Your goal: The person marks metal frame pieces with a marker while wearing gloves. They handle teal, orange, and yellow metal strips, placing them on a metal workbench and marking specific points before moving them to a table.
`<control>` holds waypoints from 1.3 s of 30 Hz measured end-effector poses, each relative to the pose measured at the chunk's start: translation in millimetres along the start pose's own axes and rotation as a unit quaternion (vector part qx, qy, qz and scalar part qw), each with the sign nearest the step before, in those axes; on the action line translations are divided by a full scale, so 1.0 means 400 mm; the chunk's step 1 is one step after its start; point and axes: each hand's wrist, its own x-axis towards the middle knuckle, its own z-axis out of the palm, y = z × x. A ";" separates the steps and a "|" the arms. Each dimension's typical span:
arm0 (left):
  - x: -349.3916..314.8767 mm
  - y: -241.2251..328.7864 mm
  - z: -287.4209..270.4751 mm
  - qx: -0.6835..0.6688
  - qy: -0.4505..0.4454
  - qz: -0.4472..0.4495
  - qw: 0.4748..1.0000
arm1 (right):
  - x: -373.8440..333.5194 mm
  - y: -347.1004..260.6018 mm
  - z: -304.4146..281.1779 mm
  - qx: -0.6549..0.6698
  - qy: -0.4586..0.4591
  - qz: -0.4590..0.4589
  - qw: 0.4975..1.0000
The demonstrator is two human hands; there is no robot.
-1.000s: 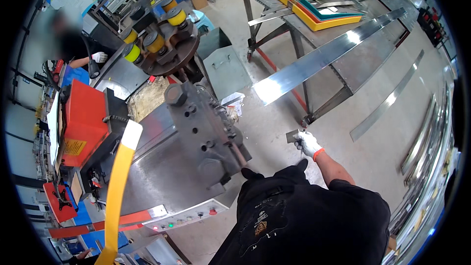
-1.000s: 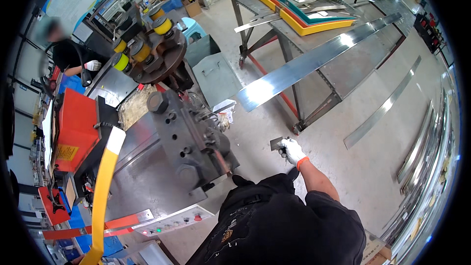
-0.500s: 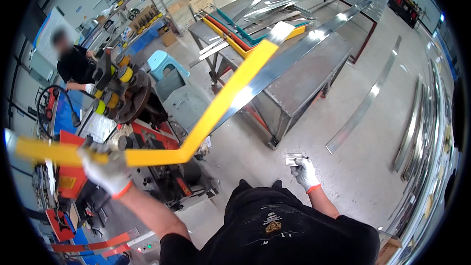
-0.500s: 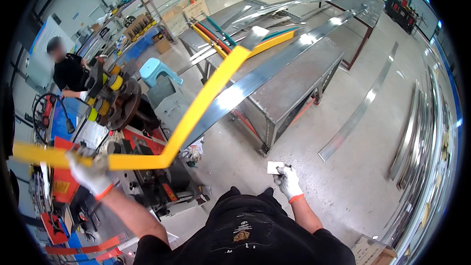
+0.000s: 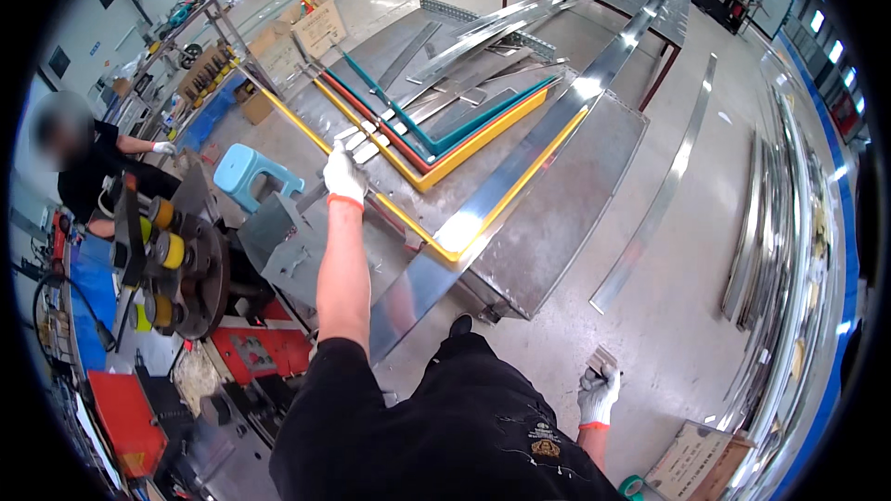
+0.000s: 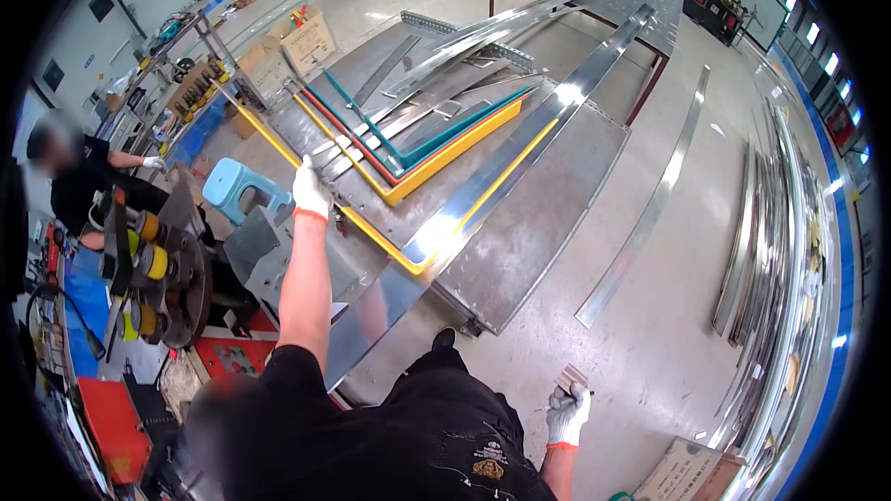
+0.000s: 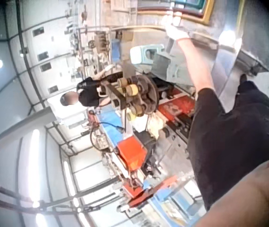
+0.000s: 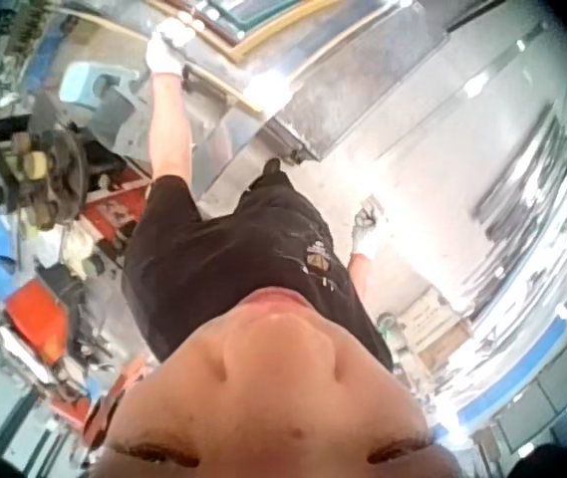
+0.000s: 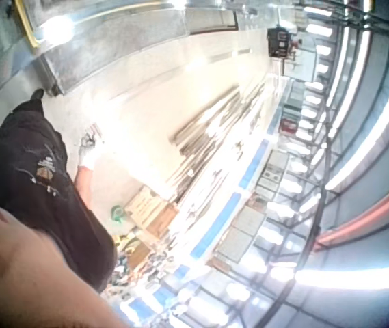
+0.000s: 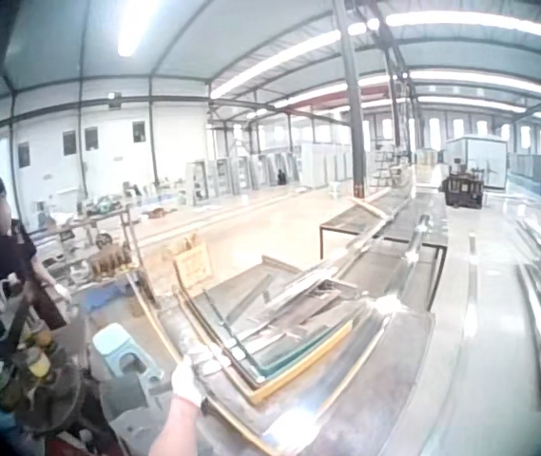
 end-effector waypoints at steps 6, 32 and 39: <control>0.281 -0.162 0.229 0.151 0.068 0.027 0.986 | -0.085 0.033 0.015 0.037 0.179 -0.069 0.981; -1.321 -0.934 0.052 0.329 -0.699 0.025 0.635 | -0.548 -0.548 -1.116 0.248 0.445 -0.463 0.726; -1.802 -1.221 -0.265 0.484 -0.868 0.102 0.045 | -0.832 -0.026 -1.054 0.196 0.532 -0.191 0.801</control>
